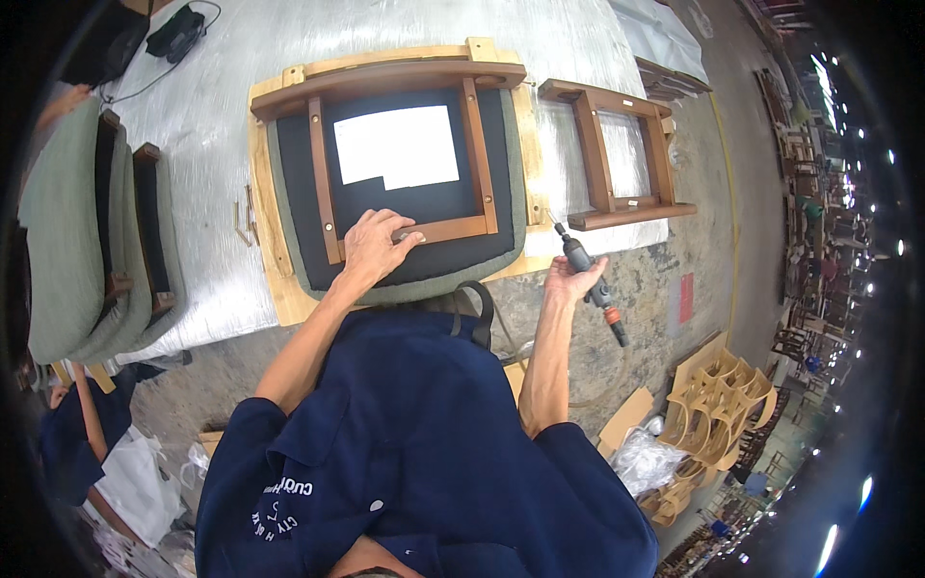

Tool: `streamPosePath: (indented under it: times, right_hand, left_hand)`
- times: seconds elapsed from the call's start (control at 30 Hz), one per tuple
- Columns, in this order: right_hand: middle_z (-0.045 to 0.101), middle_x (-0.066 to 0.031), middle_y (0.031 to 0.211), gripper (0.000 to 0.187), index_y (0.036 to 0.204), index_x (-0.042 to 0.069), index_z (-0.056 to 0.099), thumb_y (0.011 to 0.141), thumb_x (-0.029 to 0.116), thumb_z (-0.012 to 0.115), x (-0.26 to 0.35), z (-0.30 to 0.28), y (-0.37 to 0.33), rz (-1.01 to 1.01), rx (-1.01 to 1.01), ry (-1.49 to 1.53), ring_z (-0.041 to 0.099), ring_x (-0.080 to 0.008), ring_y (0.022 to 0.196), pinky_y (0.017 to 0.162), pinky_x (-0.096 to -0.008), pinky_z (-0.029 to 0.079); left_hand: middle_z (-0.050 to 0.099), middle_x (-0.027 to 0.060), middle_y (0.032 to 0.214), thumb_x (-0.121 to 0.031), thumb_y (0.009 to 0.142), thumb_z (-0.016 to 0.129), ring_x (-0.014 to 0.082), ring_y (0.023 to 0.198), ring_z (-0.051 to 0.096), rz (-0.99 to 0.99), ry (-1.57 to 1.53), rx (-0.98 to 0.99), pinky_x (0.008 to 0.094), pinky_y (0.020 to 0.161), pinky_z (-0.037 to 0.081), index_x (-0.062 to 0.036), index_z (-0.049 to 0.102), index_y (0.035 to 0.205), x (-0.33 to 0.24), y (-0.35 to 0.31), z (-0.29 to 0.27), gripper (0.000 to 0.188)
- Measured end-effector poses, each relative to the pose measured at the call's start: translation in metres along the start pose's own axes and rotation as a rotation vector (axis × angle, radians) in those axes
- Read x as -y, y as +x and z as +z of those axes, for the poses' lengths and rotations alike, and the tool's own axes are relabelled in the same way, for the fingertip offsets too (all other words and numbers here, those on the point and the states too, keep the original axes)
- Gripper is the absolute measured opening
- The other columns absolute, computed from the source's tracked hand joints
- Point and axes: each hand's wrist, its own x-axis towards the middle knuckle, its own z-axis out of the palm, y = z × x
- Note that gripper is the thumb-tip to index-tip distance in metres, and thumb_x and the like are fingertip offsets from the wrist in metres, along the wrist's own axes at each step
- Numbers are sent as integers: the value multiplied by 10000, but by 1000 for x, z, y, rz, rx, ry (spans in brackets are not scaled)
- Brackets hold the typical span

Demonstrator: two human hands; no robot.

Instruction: The person assembles chair frames onto cushioned seats using a pneumatic drill. They repeatedly place a wooden frame on a seat, drive screws to secure it, then flip and stack the completed unit before moving to the next.

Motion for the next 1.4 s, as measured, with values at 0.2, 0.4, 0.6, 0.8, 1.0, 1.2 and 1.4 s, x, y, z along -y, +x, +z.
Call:
streamPosePath:
  times: [0.2, 0.4, 0.6, 0.8, 1.0, 1.2, 1.4]
  right_hand:
    - [597, -114, 924, 504, 1012, 54, 596, 919, 547, 646, -36, 15, 46, 307, -195, 388, 551, -221, 674, 579, -333, 508]
    - [588, -136, 1029, 554, 1230, -4, 553, 975, 481, 635, -59, 46, 53, 275, -29, 291, 597, -245, 843, 683, -355, 534]
    - [576, -144, 1274, 690, 1409, -17, 491, 971, 489, 658, -24, 12, 2, 183, 352, -462, 603, -245, 1021, 845, -385, 524]
    - [709, -114, 996, 474, 1215, -52, 668, 948, 332, 743, -19, 6, -35, -182, 417, -1024, 672, -170, 746, 592, -270, 520]
    - [704, -76, 921, 473, 1164, -53, 698, 965, 376, 721, -47, 25, -56, -358, 666, -1216, 663, -149, 781, 657, -270, 519]
    - [716, -72, 1007, 472, 1204, -11, 698, 994, 411, 680, -3, 16, -54, -579, 499, -963, 656, -132, 812, 672, -253, 502]
    - [557, -133, 1473, 624, 1470, 35, 506, 1101, 506, 329, 18, 47, -78, -111, 774, -327, 529, -280, 1352, 1173, -425, 383]
  left_hand:
    - [722, 26, 1055, -375, 904, 732, 253, 1017, 631, 40, 24, -6, 399, 890, 528, -111, 776, 1106, -2, -5, -1, 335]
    - [720, 57, 1075, -337, 922, 721, 272, 1045, 627, 94, 49, -61, 415, 928, 512, -93, 767, 1132, -5, -11, -2, 326]
    - [718, 80, 1121, -342, 930, 718, 286, 1074, 630, 119, 45, -66, 416, 938, 508, -76, 748, 1168, -4, -13, -1, 358]
    - [685, 104, 1182, -377, 833, 800, 301, 1126, 600, 136, 175, -105, 426, 984, 478, -61, 697, 1230, 14, -33, -13, 518]
    - [629, 90, 1037, -277, 742, 864, 287, 1023, 594, 175, 278, -115, 413, 887, 497, -57, 680, 1115, 20, -33, -13, 470]
    - [659, 108, 1010, -287, 794, 828, 292, 1035, 615, 178, 213, -88, 434, 886, 508, -36, 696, 1060, -37, -23, -79, 388]
    - [715, 237, 902, -399, 914, 699, 403, 928, 702, -5, 195, 362, 497, 796, 544, 57, 714, 927, -140, 6, -198, 456]
